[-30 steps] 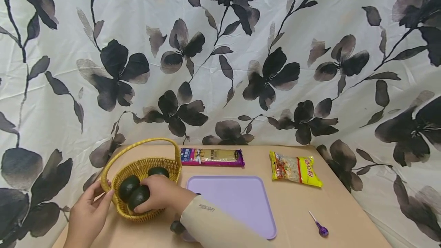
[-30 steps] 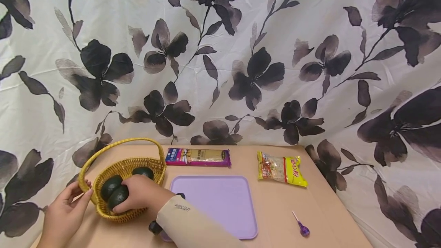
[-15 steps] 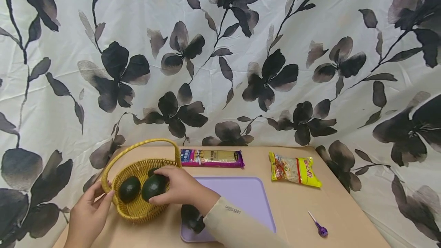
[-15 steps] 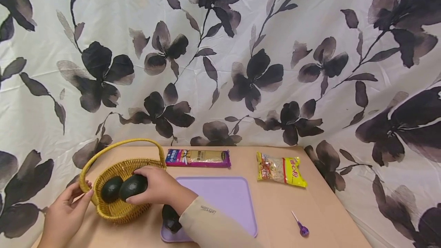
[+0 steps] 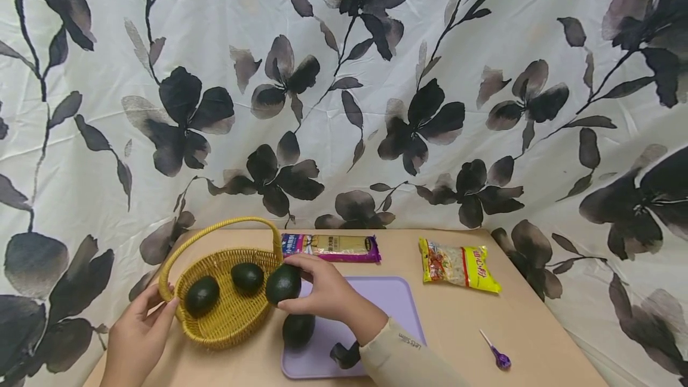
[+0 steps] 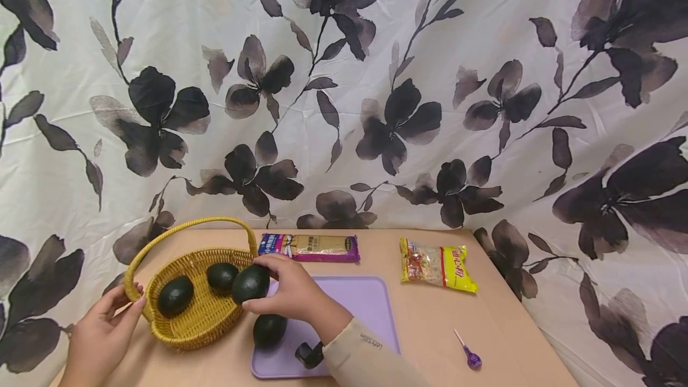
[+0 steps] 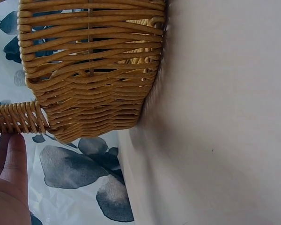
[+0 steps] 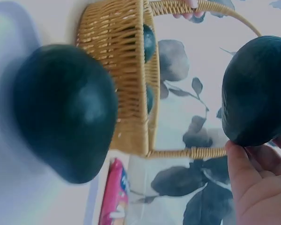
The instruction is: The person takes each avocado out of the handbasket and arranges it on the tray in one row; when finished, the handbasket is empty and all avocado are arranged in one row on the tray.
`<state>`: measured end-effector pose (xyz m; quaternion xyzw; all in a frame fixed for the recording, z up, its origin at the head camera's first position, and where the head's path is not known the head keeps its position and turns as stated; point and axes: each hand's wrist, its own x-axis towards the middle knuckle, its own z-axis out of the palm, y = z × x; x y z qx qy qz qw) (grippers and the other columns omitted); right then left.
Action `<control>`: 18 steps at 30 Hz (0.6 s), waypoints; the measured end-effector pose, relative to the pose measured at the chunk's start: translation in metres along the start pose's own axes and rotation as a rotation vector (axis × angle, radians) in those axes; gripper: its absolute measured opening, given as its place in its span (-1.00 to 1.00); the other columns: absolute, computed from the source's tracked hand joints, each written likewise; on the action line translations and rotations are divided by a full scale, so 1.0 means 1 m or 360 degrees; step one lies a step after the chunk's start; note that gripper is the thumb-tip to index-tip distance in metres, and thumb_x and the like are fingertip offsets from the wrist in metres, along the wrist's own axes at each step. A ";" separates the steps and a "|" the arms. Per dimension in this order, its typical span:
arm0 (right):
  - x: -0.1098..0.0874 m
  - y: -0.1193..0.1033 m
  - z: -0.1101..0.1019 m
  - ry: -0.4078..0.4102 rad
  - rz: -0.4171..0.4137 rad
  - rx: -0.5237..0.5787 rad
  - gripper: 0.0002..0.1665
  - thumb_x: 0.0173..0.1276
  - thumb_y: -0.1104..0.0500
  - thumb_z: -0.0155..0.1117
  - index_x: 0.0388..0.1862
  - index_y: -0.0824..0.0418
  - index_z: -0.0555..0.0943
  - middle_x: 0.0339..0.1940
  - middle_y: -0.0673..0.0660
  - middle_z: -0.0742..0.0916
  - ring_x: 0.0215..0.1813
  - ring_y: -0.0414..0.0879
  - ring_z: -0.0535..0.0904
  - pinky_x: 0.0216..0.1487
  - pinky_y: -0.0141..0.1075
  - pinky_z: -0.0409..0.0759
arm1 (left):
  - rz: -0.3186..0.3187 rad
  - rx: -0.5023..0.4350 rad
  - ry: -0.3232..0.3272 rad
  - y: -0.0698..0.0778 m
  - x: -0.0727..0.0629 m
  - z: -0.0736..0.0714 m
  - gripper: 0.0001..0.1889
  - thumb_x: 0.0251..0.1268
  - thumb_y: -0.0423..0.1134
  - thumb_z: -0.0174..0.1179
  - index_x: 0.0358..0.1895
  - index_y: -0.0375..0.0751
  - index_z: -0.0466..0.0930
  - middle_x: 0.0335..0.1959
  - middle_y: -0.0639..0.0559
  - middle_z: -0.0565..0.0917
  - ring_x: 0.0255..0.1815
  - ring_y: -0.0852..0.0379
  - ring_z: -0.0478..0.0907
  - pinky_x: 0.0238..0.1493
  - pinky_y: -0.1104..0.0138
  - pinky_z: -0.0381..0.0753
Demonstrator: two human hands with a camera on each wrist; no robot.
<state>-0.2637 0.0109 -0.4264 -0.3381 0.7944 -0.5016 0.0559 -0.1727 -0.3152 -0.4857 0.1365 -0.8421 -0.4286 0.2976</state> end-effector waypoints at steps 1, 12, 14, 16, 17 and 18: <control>-0.003 0.003 -0.002 0.0016 0.0006 0.0001 -0.11 0.05 0.04 0.70 0.38 0.11 0.55 0.40 0.04 0.59 0.36 -0.23 0.52 0.44 -0.38 0.54 | 0.0001 0.0004 0.0003 0.000 0.000 0.000 -0.51 0.39 -0.31 0.35 0.34 -0.31 0.53 0.17 -0.28 0.67 -0.18 0.81 0.38 -0.23 0.88 0.52; -0.032 0.029 -0.018 0.0125 0.0125 -0.0016 -0.07 0.03 0.03 0.71 0.40 0.07 0.53 0.41 0.01 0.56 0.39 -0.10 0.52 0.46 -0.12 0.56 | 0.0004 0.0006 0.0008 0.002 0.002 -0.001 -0.51 0.39 -0.29 0.35 0.34 -0.32 0.52 0.17 -0.29 0.66 -0.17 0.81 0.37 -0.20 0.88 0.52; -0.037 0.034 -0.020 0.0136 0.0141 -0.0012 -0.07 0.03 0.03 0.72 0.40 0.08 0.53 0.43 0.05 0.55 0.40 -0.07 0.52 0.47 -0.06 0.55 | 0.0006 0.0011 0.0011 0.003 0.001 -0.001 -0.51 0.39 -0.30 0.35 0.34 -0.32 0.52 0.17 -0.28 0.67 -0.16 0.82 0.36 -0.19 0.89 0.52; -0.042 0.040 -0.021 0.0147 0.0158 -0.0013 -0.08 0.02 0.03 0.72 0.39 0.09 0.54 0.42 0.07 0.56 0.39 -0.05 0.52 0.46 -0.03 0.55 | 0.0005 0.0015 0.0014 0.003 0.001 -0.001 -0.51 0.39 -0.31 0.35 0.34 -0.31 0.53 0.17 -0.26 0.67 -0.15 0.82 0.35 -0.18 0.89 0.51; -0.044 0.042 -0.022 0.0152 0.0167 -0.0003 -0.08 0.02 0.04 0.72 0.39 0.11 0.54 0.41 0.08 0.56 0.39 -0.04 0.52 0.46 -0.02 0.55 | 0.0005 0.0019 0.0014 0.003 0.000 0.000 -0.51 0.39 -0.31 0.35 0.34 -0.31 0.53 0.17 -0.26 0.67 -0.15 0.82 0.35 -0.18 0.89 0.51; -0.047 0.045 -0.022 0.0157 0.0171 0.0005 -0.08 0.02 0.06 0.72 0.38 0.13 0.54 0.40 0.10 0.57 0.39 -0.02 0.52 0.47 0.00 0.54 | 0.0004 0.0021 0.0011 0.002 0.000 -0.001 -0.51 0.39 -0.30 0.35 0.34 -0.31 0.52 0.17 -0.28 0.67 -0.16 0.82 0.35 -0.20 0.89 0.51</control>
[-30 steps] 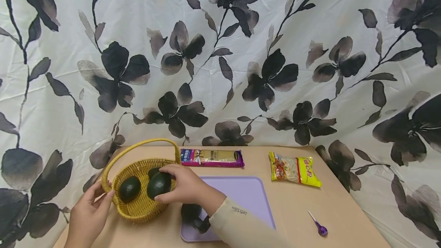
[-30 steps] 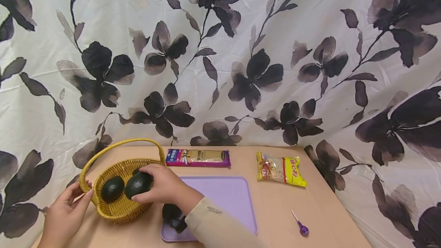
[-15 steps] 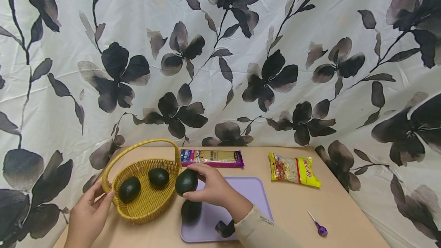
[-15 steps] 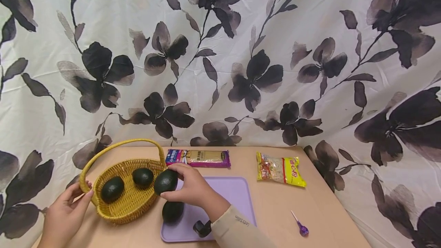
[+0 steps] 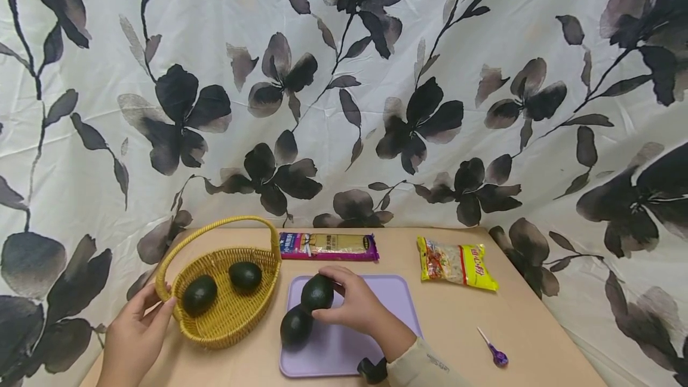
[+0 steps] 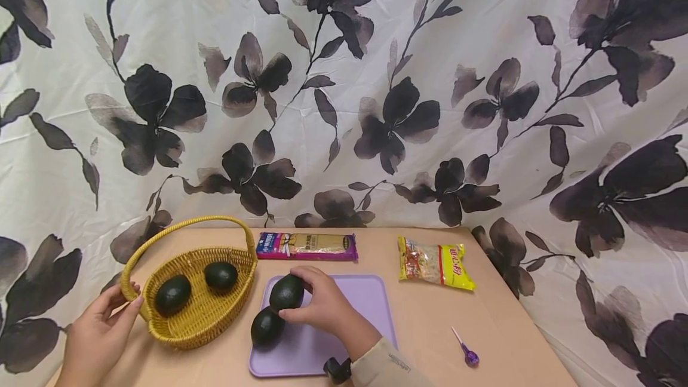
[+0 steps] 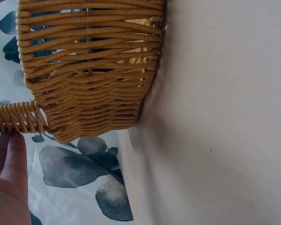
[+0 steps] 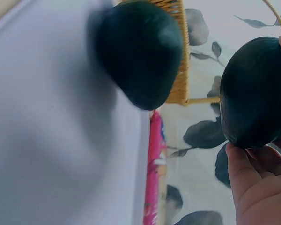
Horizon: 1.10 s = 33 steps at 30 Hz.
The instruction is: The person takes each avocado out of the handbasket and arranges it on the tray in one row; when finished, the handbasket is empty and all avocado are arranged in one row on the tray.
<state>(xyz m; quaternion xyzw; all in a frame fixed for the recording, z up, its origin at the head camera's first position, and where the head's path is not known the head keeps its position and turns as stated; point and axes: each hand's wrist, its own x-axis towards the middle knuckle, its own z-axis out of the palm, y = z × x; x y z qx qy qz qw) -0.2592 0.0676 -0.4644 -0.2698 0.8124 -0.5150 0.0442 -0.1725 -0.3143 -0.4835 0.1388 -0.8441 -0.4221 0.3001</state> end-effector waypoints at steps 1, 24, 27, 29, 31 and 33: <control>-0.002 0.003 -0.001 0.0004 0.0002 0.0010 -0.09 0.02 0.07 0.72 0.37 0.16 0.54 0.39 0.13 0.57 0.38 0.01 0.52 0.47 0.03 0.53 | -0.0002 0.0003 0.0001 0.000 0.000 0.000 -0.51 0.40 -0.30 0.34 0.34 -0.31 0.52 0.17 -0.28 0.67 -0.16 0.82 0.35 -0.20 0.90 0.51; -0.032 0.049 0.013 -0.0004 0.0277 -0.0202 -0.06 -0.05 -0.01 0.72 0.31 0.29 0.57 0.26 0.12 0.66 0.31 0.11 0.57 0.38 -0.02 0.65 | -0.0070 0.0010 -0.0036 -0.005 0.001 0.000 -0.48 0.42 -0.24 0.33 0.38 -0.27 0.50 0.20 -0.31 0.65 -0.20 0.82 0.36 -0.27 0.89 0.52; -0.034 0.051 0.017 0.0003 0.0292 -0.0194 -0.07 -0.05 0.01 0.72 0.30 0.30 0.57 0.26 0.13 0.66 0.30 0.13 0.58 0.38 0.00 0.64 | -0.0080 0.0006 -0.0035 -0.005 0.001 0.000 -0.48 0.42 -0.23 0.33 0.39 -0.27 0.50 0.20 -0.32 0.65 -0.21 0.83 0.36 -0.28 0.89 0.52; -0.035 0.052 0.018 0.0000 0.0300 -0.0170 -0.06 -0.05 0.04 0.72 0.31 0.31 0.56 0.27 0.14 0.65 0.31 0.14 0.58 0.39 0.02 0.64 | -0.0092 0.0006 -0.0037 -0.004 0.001 0.001 -0.48 0.42 -0.23 0.33 0.39 -0.27 0.49 0.21 -0.31 0.65 -0.21 0.82 0.36 -0.28 0.89 0.52; -0.035 0.052 0.019 -0.0006 0.0305 -0.0141 -0.06 -0.06 0.06 0.71 0.32 0.32 0.55 0.29 0.15 0.63 0.32 0.15 0.56 0.41 0.03 0.62 | -0.0111 0.0005 -0.0037 -0.003 0.001 0.001 -0.47 0.43 -0.23 0.33 0.40 -0.26 0.49 0.21 -0.31 0.64 -0.20 0.81 0.36 -0.27 0.89 0.52; -0.035 0.052 0.019 -0.0018 0.0305 -0.0119 -0.05 -0.06 0.07 0.71 0.34 0.32 0.53 0.31 0.16 0.61 0.34 0.15 0.55 0.43 0.02 0.61 | -0.0120 0.0004 -0.0032 -0.003 0.001 0.002 -0.48 0.43 -0.23 0.33 0.40 -0.26 0.49 0.22 -0.29 0.64 -0.19 0.81 0.37 -0.26 0.89 0.52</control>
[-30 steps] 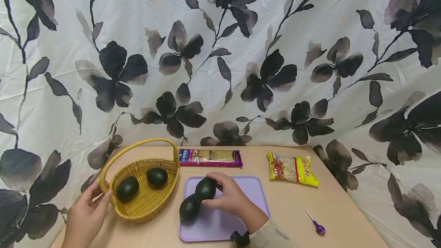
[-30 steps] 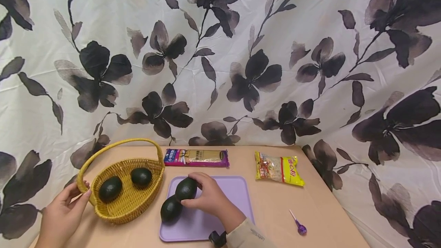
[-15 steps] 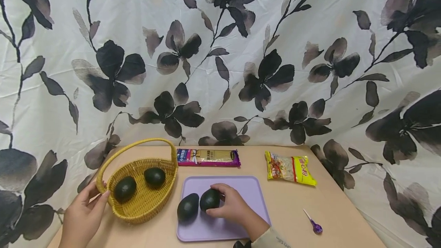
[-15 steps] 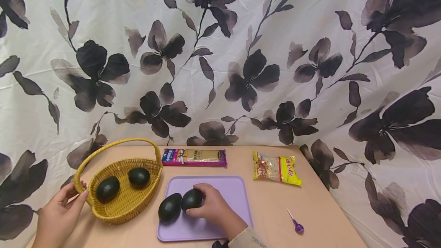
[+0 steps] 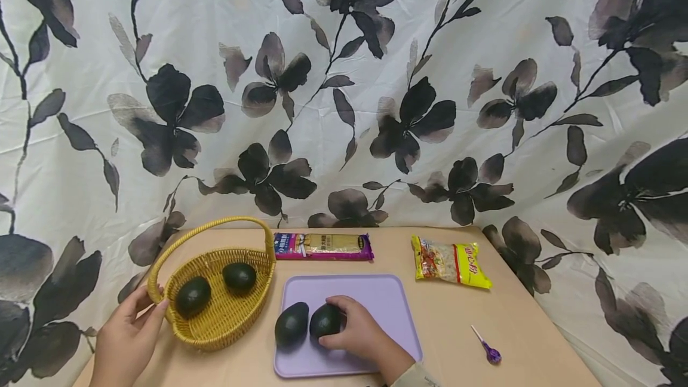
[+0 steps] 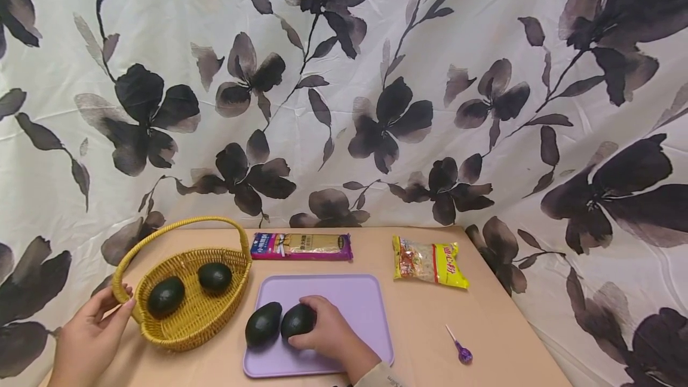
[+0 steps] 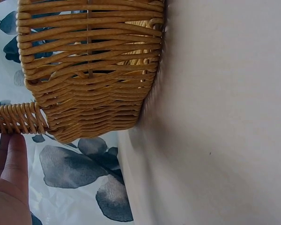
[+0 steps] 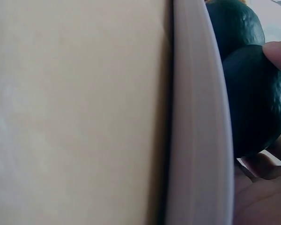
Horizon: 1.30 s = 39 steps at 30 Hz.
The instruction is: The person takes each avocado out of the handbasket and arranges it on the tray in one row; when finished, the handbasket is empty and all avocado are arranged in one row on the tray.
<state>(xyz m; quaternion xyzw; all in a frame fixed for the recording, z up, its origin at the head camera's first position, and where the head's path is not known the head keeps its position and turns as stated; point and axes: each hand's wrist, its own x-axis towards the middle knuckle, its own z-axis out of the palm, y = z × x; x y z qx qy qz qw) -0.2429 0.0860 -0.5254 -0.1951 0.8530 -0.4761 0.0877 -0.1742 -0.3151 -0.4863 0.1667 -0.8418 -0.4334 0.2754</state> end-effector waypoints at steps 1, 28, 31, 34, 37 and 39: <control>0.000 0.000 0.000 -0.0008 -0.0004 0.0012 -0.04 -0.06 0.08 0.71 0.34 0.32 0.53 0.32 0.17 0.60 0.35 0.15 0.54 0.43 0.01 0.60 | 0.0000 -0.0002 0.0002 0.000 0.000 0.000 -0.48 0.43 -0.24 0.33 0.40 -0.26 0.49 0.21 -0.30 0.64 -0.18 0.80 0.37 -0.25 0.89 0.52; 0.016 -0.038 -0.018 -0.0004 -0.0145 0.0215 -0.22 0.23 0.09 0.57 0.39 0.26 0.51 0.38 0.23 0.62 0.44 0.10 0.51 0.49 -0.11 0.52 | 0.0112 -0.0033 0.0027 -0.003 0.002 0.001 -0.50 0.41 -0.28 0.33 0.36 -0.30 0.51 0.18 -0.28 0.66 -0.14 0.82 0.36 -0.18 0.89 0.51; 0.021 -0.049 -0.019 -0.0014 -0.0174 0.0237 -0.23 0.25 0.08 0.57 0.40 0.23 0.51 0.36 0.17 0.64 0.43 0.05 0.52 0.48 -0.13 0.53 | 0.0113 -0.0028 0.0025 -0.003 0.001 0.001 -0.51 0.41 -0.28 0.33 0.35 -0.29 0.52 0.17 -0.27 0.66 -0.14 0.81 0.37 -0.18 0.89 0.52; 0.029 -0.061 -0.018 -0.0037 -0.0194 0.0242 -0.24 0.26 0.06 0.57 0.41 0.17 0.51 0.34 0.12 0.65 0.42 0.02 0.54 0.47 -0.16 0.54 | 0.0112 -0.0027 0.0022 -0.002 0.001 0.000 -0.52 0.41 -0.28 0.33 0.35 -0.29 0.52 0.17 -0.26 0.65 -0.13 0.82 0.36 -0.18 0.89 0.52; 0.039 -0.072 -0.014 -0.0059 -0.0200 0.0218 -0.26 0.28 0.01 0.55 0.41 0.09 0.52 0.33 0.05 0.66 0.39 -0.04 0.56 0.47 -0.20 0.56 | 0.0111 -0.0032 0.0027 0.000 0.000 0.000 -0.53 0.41 -0.29 0.33 0.34 -0.30 0.53 0.17 -0.26 0.65 -0.12 0.81 0.37 -0.17 0.89 0.52; 0.045 -0.080 -0.010 -0.0069 -0.0209 0.0210 -0.28 0.28 -0.01 0.55 0.39 0.07 0.54 0.31 0.02 0.67 0.37 -0.09 0.58 0.46 -0.21 0.56 | 0.0119 -0.0041 0.0033 0.000 0.000 0.000 -0.53 0.41 -0.31 0.33 0.33 -0.31 0.53 0.16 -0.27 0.65 -0.12 0.81 0.37 -0.15 0.88 0.52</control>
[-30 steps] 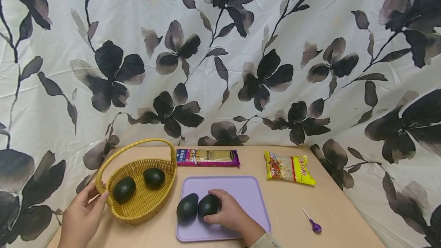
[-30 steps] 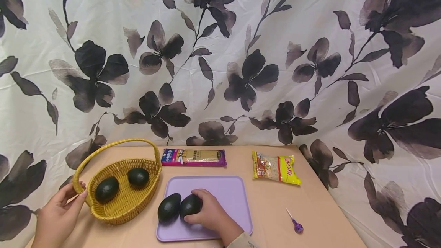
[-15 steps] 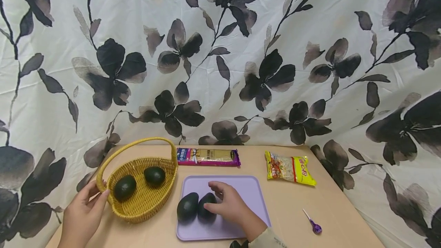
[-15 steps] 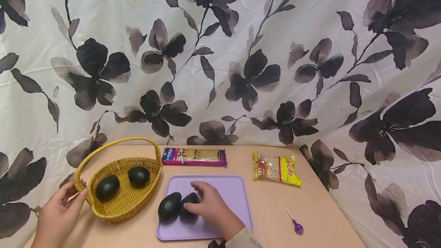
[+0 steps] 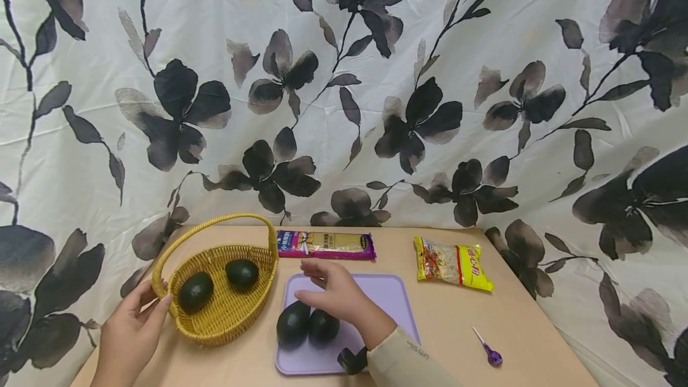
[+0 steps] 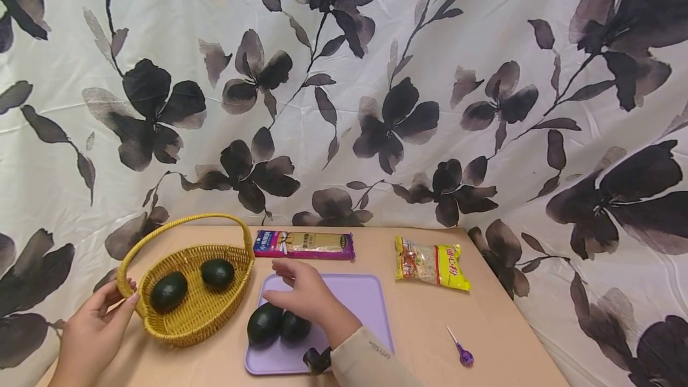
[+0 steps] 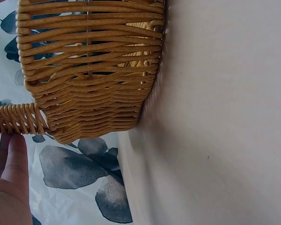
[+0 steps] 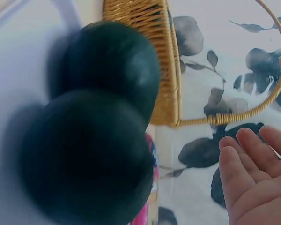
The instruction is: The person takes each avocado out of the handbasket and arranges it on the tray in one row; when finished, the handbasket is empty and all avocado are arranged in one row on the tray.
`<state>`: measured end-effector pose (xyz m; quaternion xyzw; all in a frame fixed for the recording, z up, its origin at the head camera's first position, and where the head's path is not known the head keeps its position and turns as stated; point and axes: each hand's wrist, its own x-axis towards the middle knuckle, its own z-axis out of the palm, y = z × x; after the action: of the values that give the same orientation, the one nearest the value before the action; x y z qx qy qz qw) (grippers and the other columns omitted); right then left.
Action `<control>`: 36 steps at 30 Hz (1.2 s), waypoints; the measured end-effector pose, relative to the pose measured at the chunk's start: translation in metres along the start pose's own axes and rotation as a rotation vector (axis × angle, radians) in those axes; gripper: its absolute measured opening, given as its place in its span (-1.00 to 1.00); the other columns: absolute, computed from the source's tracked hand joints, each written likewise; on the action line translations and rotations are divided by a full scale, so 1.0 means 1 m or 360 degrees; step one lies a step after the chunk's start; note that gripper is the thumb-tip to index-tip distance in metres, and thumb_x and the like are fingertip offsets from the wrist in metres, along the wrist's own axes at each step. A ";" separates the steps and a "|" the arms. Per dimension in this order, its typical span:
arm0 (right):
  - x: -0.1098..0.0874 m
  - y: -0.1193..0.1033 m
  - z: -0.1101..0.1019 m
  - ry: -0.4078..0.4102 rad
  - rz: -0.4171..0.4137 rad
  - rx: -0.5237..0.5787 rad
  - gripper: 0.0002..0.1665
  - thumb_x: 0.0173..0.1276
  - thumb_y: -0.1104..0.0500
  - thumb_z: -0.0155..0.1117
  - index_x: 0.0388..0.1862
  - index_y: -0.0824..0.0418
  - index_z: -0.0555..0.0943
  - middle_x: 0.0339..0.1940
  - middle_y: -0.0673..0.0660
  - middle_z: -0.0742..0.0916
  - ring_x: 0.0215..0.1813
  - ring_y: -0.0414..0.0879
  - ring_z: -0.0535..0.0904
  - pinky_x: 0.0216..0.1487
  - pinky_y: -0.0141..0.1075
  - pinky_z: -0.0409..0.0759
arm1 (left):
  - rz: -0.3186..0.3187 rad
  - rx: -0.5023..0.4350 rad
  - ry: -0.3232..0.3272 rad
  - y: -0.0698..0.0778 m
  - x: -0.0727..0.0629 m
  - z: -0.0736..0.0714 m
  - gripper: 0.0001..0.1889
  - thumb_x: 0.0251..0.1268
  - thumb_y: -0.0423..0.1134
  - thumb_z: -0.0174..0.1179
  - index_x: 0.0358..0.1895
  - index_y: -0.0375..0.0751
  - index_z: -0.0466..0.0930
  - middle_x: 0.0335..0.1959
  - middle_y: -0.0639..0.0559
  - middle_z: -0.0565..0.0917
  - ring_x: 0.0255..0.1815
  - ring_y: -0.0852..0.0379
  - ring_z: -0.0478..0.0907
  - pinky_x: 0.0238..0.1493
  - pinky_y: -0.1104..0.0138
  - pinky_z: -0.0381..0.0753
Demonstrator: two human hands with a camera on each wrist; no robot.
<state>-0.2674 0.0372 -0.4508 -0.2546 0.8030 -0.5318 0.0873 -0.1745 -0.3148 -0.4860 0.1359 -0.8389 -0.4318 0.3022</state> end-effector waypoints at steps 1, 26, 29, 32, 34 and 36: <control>0.004 -0.004 0.003 -0.0003 0.0001 0.0001 -0.29 0.27 -0.02 0.55 0.38 0.05 0.55 0.30 0.00 0.67 0.36 -0.11 0.58 0.46 -0.21 0.57 | 0.0010 -0.0006 0.0003 0.000 0.001 0.000 -0.53 0.41 -0.31 0.33 0.33 -0.31 0.53 0.16 -0.27 0.65 -0.11 0.81 0.37 -0.14 0.88 0.52; 0.095 -0.035 0.083 -0.0138 0.0049 -0.0180 -0.26 0.21 -0.03 0.60 0.36 0.05 0.58 0.29 -0.05 0.69 0.31 -0.22 0.59 0.41 -0.35 0.59 | 0.0131 -0.0002 -0.0024 -0.005 0.005 -0.008 -0.58 0.41 -0.30 0.33 0.28 -0.29 0.56 0.03 -0.08 0.67 -0.08 0.78 0.42 -0.13 0.83 0.58; 0.102 -0.034 0.090 -0.0129 0.0112 -0.0230 -0.25 0.21 -0.03 0.60 0.38 0.04 0.57 0.28 -0.08 0.69 0.32 -0.22 0.58 0.41 -0.33 0.60 | 0.0155 -0.0029 -0.0019 -0.006 0.003 -0.006 -0.58 0.40 -0.33 0.33 0.27 -0.32 0.56 0.06 -0.17 0.68 -0.07 0.78 0.42 -0.11 0.83 0.58; 0.109 -0.030 0.096 -0.0107 0.0166 -0.0297 -0.24 0.21 -0.03 0.60 0.39 0.03 0.57 0.28 -0.09 0.69 0.32 -0.20 0.58 0.40 -0.30 0.62 | 0.0161 -0.0053 -0.0019 -0.006 0.002 -0.004 -0.59 0.39 -0.35 0.34 0.26 -0.32 0.56 0.08 -0.27 0.67 -0.08 0.78 0.44 -0.12 0.82 0.59; 0.114 -0.027 0.098 -0.0091 0.0197 -0.0338 -0.23 0.20 -0.02 0.61 0.39 0.03 0.56 0.28 -0.07 0.68 0.32 -0.17 0.58 0.40 -0.27 0.63 | 0.0159 -0.0059 -0.0014 -0.006 0.002 -0.004 -0.60 0.38 -0.35 0.35 0.25 -0.30 0.58 0.07 -0.25 0.68 -0.09 0.78 0.45 -0.12 0.81 0.61; 0.118 -0.024 0.101 -0.0082 0.0216 -0.0380 -0.21 0.19 -0.02 0.62 0.40 0.03 0.56 0.28 -0.06 0.69 0.31 -0.16 0.59 0.40 -0.26 0.63 | 0.0161 -0.0074 -0.0010 -0.006 0.001 -0.003 -0.60 0.37 -0.35 0.36 0.24 -0.28 0.59 0.04 -0.20 0.68 -0.09 0.77 0.46 -0.11 0.80 0.61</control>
<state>-0.3191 -0.1104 -0.4563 -0.2218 0.8734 -0.4186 0.1128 -0.1738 -0.3209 -0.4890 0.0849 -0.8354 -0.4357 0.3241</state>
